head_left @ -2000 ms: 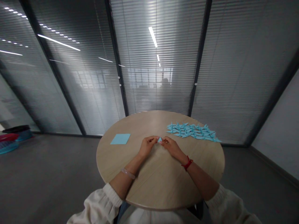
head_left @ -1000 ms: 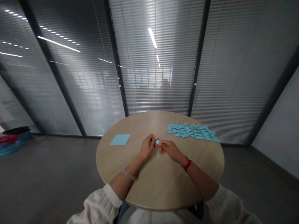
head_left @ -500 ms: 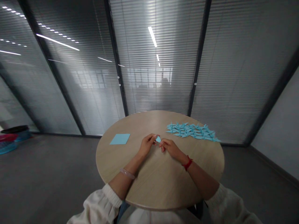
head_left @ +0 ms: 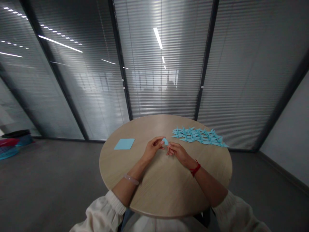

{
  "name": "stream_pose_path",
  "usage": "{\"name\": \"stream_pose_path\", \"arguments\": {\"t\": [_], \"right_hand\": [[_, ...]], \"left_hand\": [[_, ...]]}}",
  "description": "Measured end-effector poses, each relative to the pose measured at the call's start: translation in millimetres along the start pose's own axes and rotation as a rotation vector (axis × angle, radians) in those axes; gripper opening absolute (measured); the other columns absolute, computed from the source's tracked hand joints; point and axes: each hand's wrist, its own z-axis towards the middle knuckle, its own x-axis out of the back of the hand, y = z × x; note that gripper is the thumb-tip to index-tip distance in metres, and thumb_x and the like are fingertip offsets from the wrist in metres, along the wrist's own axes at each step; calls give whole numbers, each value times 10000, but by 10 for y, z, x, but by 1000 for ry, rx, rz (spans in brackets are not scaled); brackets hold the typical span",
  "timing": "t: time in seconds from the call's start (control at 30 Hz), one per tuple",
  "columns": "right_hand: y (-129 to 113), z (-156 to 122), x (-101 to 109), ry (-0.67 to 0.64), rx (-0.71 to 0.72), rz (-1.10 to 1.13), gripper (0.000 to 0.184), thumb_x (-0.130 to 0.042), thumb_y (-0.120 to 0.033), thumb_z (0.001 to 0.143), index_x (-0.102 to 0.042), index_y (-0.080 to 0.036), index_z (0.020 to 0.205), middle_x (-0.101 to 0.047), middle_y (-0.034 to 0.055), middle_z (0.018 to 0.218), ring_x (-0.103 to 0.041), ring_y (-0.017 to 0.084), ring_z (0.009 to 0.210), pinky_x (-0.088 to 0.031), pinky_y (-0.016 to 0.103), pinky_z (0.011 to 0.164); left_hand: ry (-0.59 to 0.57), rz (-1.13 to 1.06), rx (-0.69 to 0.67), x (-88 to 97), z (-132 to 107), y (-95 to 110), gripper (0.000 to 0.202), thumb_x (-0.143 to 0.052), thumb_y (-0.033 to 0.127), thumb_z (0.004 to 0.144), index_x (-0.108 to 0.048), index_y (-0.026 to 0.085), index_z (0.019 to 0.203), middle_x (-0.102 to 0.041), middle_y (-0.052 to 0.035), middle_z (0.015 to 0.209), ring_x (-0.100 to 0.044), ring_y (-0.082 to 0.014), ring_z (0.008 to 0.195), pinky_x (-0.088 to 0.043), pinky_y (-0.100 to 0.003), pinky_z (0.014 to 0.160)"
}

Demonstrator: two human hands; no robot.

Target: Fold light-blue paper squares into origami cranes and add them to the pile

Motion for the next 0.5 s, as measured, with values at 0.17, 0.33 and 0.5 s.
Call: {"name": "stream_pose_path", "arguments": {"t": [0.17,0.33,0.5], "right_hand": [[-3,-1,-1,-19,-1,3,270,-512,-411,780,-517,-190,626,-396,-43,525,-470,120,535,-449,287,673],[-9,-10,-22,-37,-44,20,292,-517,-448,791,-548,-177,686,-458,-27,548,-467,116,529,-426,269,619],[-7,-16,-29,-86,-69,19,335,-522,-493,796,-560,-168,726,-504,-5,607,-477,119,559,-418,265,607]], "left_hand": [[18,-58,20,5,-2,15,402,-691,375,701,-640,136,1020,-661,-96,1018,-613,-167,838,-521,-286,717],[45,-81,23,4,2,39,383,-754,339,624,-651,129,928,-678,-76,896,-615,-156,778,-509,-278,698],[58,-43,-23,4,1,67,292,-761,317,616,-647,130,809,-655,-43,790,-584,-127,701,-482,-247,657]]}}
